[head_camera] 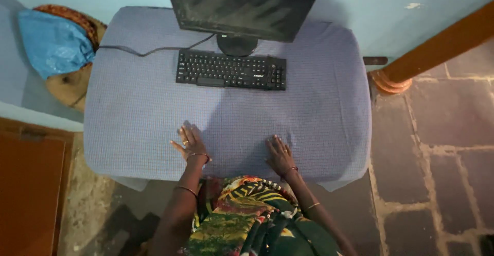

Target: The person wipes a table surface with a cloth, then places a monitor, keyboard, and several books on the table. The person arranges the items one by one, moving from a side table to the main table.

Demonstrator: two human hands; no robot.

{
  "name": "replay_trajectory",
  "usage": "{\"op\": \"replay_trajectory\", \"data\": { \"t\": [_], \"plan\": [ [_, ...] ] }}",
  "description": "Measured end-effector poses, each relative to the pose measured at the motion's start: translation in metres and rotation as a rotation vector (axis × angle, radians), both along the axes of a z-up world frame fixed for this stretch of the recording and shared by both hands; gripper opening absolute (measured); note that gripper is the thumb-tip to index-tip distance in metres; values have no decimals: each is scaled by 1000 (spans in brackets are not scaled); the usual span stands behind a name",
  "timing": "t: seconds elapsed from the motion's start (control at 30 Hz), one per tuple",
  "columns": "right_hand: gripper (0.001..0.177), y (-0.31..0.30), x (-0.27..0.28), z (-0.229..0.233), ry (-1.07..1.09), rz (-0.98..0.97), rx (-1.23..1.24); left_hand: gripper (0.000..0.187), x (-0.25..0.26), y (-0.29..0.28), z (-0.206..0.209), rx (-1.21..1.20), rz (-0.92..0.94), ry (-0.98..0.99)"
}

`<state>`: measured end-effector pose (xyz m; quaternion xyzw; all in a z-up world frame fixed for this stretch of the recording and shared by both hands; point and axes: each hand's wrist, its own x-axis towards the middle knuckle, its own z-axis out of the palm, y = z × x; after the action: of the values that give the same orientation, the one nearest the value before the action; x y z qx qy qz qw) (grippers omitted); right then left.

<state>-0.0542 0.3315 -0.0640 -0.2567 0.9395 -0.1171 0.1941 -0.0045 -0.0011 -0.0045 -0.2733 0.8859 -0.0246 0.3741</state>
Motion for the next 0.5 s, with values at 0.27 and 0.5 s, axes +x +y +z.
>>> {"op": "replay_trajectory", "data": {
  "t": [0.27,0.5],
  "plan": [
    [71,12,8,-1,151,-188,-319,140,-16,-9,-32,-38,-206,150],
    [73,11,62,7,129,-432,-205,146,-9,-29,-11,105,-227,70]
  ]
}}
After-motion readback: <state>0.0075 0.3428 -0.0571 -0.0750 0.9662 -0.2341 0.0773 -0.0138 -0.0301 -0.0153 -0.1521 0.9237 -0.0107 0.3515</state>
